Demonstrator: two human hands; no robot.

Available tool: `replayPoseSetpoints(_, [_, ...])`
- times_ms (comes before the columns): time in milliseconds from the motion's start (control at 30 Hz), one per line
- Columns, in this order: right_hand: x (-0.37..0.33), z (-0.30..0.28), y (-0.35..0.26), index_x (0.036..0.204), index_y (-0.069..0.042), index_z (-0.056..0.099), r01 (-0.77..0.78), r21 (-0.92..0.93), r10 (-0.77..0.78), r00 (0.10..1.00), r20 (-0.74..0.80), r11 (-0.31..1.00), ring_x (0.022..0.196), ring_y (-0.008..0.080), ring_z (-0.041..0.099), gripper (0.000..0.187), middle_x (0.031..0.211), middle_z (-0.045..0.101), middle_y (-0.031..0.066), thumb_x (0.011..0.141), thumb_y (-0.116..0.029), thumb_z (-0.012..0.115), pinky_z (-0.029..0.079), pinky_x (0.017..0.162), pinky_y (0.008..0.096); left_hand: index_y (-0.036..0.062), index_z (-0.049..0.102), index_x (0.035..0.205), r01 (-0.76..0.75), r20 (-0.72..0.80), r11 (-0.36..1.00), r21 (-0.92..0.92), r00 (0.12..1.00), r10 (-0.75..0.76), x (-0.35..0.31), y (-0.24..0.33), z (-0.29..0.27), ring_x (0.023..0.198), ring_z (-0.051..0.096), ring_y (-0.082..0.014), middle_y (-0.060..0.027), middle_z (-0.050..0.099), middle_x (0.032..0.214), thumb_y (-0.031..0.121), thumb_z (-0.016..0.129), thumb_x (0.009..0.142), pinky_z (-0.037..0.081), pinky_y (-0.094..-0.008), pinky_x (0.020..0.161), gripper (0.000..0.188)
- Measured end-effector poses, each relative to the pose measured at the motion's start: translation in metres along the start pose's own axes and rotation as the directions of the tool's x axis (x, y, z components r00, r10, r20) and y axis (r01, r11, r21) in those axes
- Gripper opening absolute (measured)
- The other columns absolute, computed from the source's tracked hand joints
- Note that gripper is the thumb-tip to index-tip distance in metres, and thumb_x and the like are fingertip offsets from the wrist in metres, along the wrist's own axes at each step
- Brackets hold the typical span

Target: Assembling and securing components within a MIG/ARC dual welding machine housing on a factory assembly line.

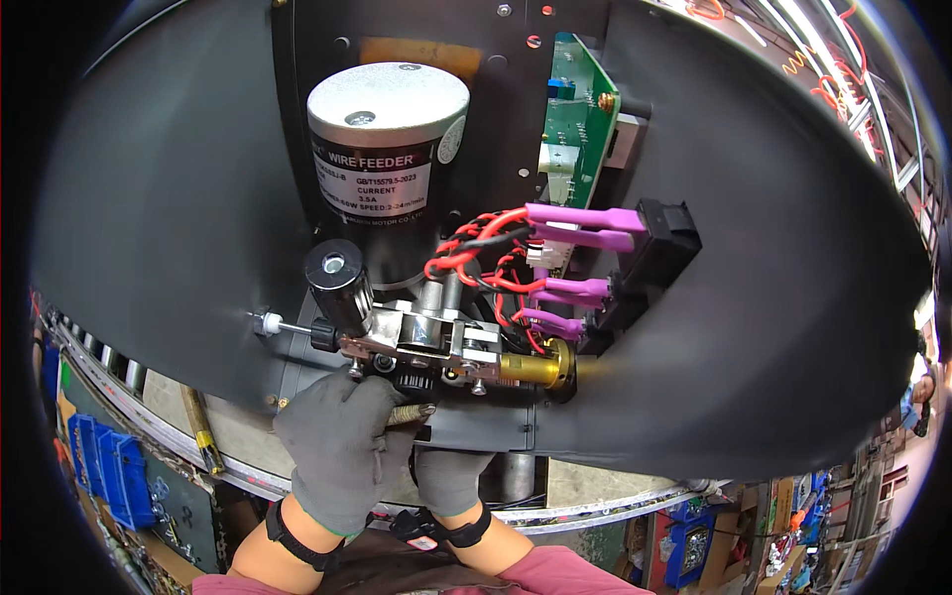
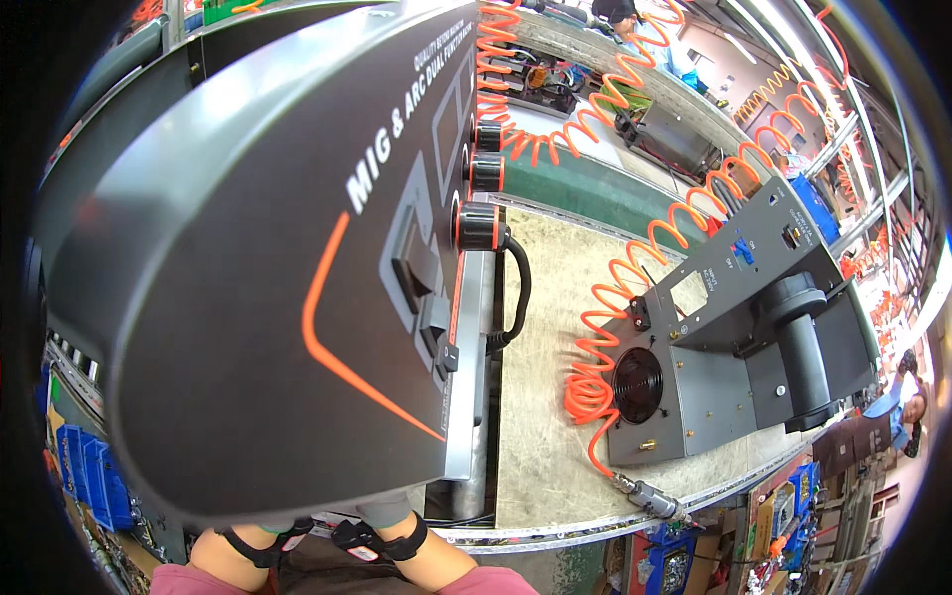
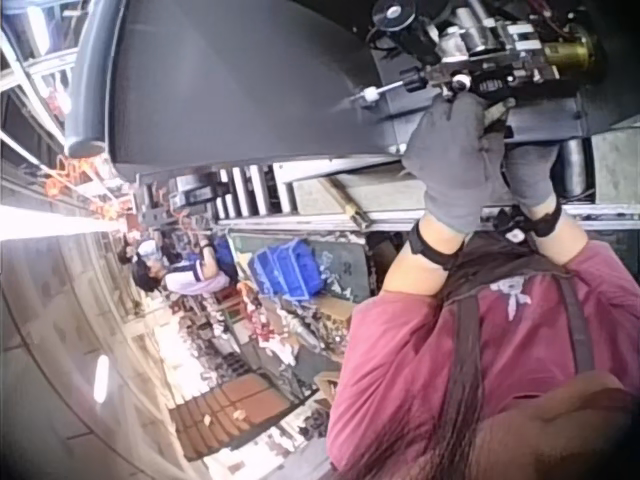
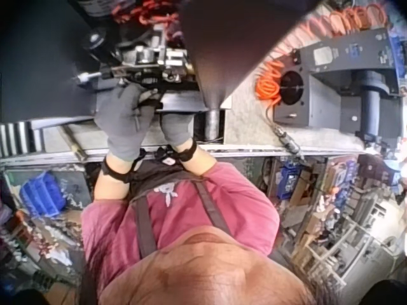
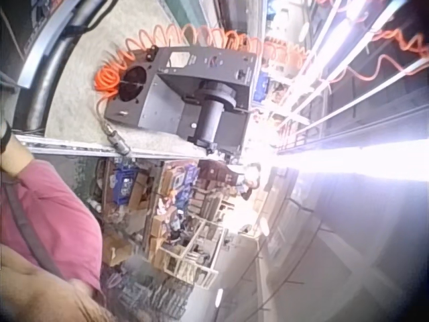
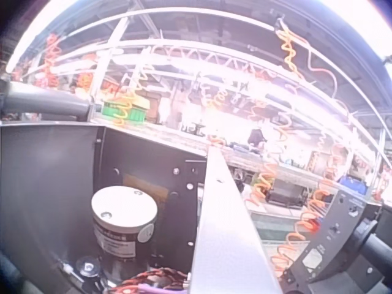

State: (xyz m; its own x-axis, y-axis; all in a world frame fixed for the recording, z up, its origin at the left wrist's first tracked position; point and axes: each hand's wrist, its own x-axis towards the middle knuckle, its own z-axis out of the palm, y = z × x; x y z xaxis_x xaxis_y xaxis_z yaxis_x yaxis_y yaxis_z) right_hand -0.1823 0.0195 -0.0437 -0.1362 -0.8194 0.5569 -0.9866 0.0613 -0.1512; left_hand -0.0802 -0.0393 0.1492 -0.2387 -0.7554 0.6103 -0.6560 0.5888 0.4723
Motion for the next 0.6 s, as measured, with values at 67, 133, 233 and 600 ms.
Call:
replayPoseSetpoints(67, [0.023,-0.024,-0.009,0.116,0.000,0.045,-0.090,0.372,0.119,0.991,-0.056,0.924,0.100,0.0293,0.051,0.036,0.110,0.052,0.0143,0.084,-0.012,0.056,0.038,0.090,0.0456,0.0126,0.061,0.073,0.010,0.012,1.000,0.003,1.000,-0.010,0.000,0.001,-0.001,0.054,0.052,-0.0253,-0.0067,0.051,0.062,0.015,0.067,0.057,0.040,-0.0344,0.046,0.018])
replayPoseSetpoints(133, [0.040,-0.044,-0.017,0.120,-0.001,0.039,-0.141,0.691,0.251,0.966,-0.061,0.709,0.100,0.0278,0.051,0.042,0.111,0.050,0.0131,0.083,-0.007,0.058,0.038,0.091,0.0413,0.0130,0.062,0.073,0.017,0.026,1.000,0.002,1.000,-0.017,-0.001,0.002,-0.002,0.054,0.053,-0.0253,-0.0065,0.051,0.062,0.015,0.068,0.057,0.040,-0.0343,0.047,0.018])
replayPoseSetpoints(233, [0.040,-0.042,-0.019,0.121,-0.001,0.037,-0.156,0.819,0.311,0.950,-0.029,0.552,0.100,0.0271,0.051,0.045,0.112,0.050,0.0125,0.082,-0.006,0.059,0.039,0.091,0.0392,0.0137,0.062,0.074,0.016,0.030,1.000,0.012,0.999,-0.016,-0.001,0.001,-0.003,0.054,0.053,-0.0251,-0.0064,0.051,0.062,0.015,0.069,0.057,0.039,-0.0343,0.046,0.018])
replayPoseSetpoints(600, [0.021,-0.016,-0.006,0.118,-0.003,0.044,-0.271,0.816,0.329,0.938,0.106,0.511,0.098,0.0275,0.052,0.039,0.110,0.052,0.0120,0.083,-0.014,0.057,0.040,0.089,0.0404,0.0128,0.056,0.069,-0.001,0.040,0.999,0.045,0.999,-0.001,-0.001,0.000,-0.003,0.053,0.051,-0.0261,-0.0069,0.049,0.062,0.016,0.066,0.053,0.039,-0.0355,0.045,0.019])
